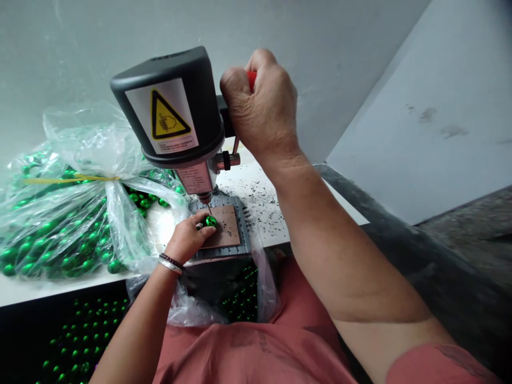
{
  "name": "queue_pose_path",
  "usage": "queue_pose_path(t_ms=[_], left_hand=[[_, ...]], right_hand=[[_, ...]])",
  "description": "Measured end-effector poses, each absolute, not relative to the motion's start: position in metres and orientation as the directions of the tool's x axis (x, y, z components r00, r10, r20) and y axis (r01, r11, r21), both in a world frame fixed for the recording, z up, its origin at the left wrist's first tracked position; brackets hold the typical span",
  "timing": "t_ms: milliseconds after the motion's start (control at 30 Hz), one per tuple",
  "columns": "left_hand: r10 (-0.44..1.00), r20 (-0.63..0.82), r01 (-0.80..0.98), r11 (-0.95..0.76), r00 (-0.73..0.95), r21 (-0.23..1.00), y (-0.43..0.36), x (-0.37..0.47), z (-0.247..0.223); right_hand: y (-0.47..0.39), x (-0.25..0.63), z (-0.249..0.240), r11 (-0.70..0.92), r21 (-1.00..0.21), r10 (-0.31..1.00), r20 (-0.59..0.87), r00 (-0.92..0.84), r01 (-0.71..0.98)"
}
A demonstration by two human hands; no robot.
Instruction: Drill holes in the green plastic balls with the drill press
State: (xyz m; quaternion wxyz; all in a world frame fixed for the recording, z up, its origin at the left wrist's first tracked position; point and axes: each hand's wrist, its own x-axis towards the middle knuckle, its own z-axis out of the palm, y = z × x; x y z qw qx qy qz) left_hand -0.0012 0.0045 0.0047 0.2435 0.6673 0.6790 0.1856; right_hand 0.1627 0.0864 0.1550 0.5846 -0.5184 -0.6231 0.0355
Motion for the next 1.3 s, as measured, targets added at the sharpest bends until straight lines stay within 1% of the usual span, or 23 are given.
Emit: queue_pose_path(t_ms=[100,167,233,433,500,600,667,700,833,1033,1300], left_hand=[[0.997,-0.061,0.851,-0.007,0.046,0.526,0.009,0.002,0.006],[0.996,-0.028,0.854,-0.058,0.085,0.517,0.012,0.003,0.005],[0.994,-0.014,0.847,-0.088,0.112,0.525,0.015,0.002,0.003],[0.991,-0.003,0.821,-0.107,0.131,0.561,0.018,-0.001,-0.004],[0.991,0.007,0.806,-0.110,0.131,0.582,0.018,-0.002,-0.005],[0.993,0.016,0.797,-0.101,0.114,0.595,0.018,-0.001,-0.007],[0.992,0.019,0.791,-0.108,0.121,0.602,0.018,-0.001,-0.008],[0.991,0.019,0.788,-0.116,0.131,0.604,0.018,-0.001,-0.008],[0.988,0.031,0.787,-0.138,0.149,0.601,0.017,0.000,-0.007],[0.987,0.041,0.786,-0.149,0.155,0.600,0.015,0.001,-0.004],[0.987,0.041,0.806,-0.148,0.152,0.574,0.015,0.000,-0.007]], right_hand=[[0.085,0.163,0.153,0.460,-0.666,0.698,0.680,0.225,0.588],[0.084,0.163,0.153,0.461,-0.672,0.702,0.675,0.225,0.579],[0.083,0.163,0.154,0.465,-0.679,0.705,0.672,0.227,0.568],[0.077,0.163,0.155,0.480,-0.693,0.714,0.665,0.218,0.538],[0.068,0.165,0.152,0.532,-0.668,0.681,0.702,0.206,0.520],[0.047,0.168,0.139,0.633,-0.580,0.589,0.791,0.167,0.513],[0.031,0.170,0.128,0.674,-0.499,0.508,0.848,0.147,0.545],[0.024,0.170,0.122,0.661,-0.475,0.476,0.864,0.165,0.581],[0.007,0.170,0.100,0.612,-0.457,0.442,0.874,0.200,0.646],[0.004,0.170,0.081,0.631,-0.428,0.419,0.890,0.180,0.647],[0.004,0.169,0.070,0.654,-0.351,0.323,0.930,0.172,0.670]])
